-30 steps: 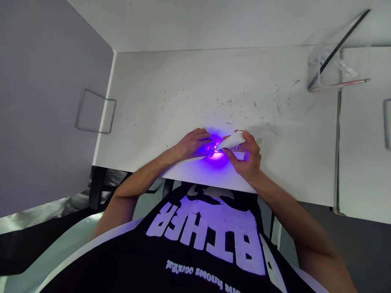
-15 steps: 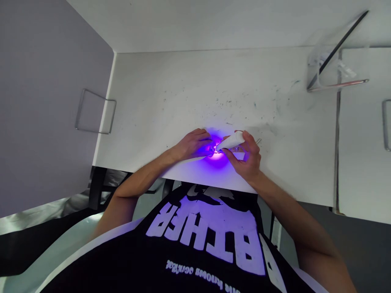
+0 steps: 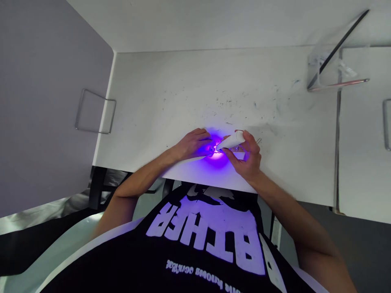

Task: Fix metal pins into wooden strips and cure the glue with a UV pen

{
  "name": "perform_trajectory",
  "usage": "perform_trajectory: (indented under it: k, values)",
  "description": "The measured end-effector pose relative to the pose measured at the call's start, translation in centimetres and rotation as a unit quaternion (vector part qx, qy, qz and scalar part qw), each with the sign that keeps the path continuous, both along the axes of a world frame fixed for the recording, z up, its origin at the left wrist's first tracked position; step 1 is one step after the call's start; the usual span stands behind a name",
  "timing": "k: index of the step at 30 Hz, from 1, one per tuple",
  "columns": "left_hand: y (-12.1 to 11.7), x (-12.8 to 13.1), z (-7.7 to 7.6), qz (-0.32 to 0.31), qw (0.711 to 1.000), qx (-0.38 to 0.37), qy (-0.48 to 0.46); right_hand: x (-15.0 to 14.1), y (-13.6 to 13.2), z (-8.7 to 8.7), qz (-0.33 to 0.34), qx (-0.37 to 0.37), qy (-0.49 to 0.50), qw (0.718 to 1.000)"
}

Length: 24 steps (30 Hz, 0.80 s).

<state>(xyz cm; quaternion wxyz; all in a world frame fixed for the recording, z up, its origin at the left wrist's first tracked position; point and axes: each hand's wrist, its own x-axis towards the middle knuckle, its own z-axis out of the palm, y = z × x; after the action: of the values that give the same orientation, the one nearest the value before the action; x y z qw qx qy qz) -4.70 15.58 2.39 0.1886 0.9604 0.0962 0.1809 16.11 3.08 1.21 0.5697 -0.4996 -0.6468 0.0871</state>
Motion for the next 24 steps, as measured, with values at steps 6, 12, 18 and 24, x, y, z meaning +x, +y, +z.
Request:
perform_trajectory:
  k: [6, 12, 18, 24]
  values:
    - [0.02, 0.03, -0.17, 0.003, 1.0, -0.006, 0.02, -0.06, 0.08, 0.24, 0.005, 0.005, 0.007, 1.0]
    - [0.05, 0.03, -0.04, 0.003, 1.0, 0.004, 0.008, 0.07, 0.1, 0.24, 0.009, 0.004, 0.004, 1.0]
    - [-0.1, 0.17, 0.1, 0.004, 0.999, 0.022, -0.027, 0.36, 0.17, 0.24, 0.015, 0.002, -0.002, 1.0]
    - [0.01, 0.05, -0.09, 0.001, 0.999, 0.033, -0.038, 0.49, 0.43, 0.24, 0.023, 0.008, -0.016, 1.0]
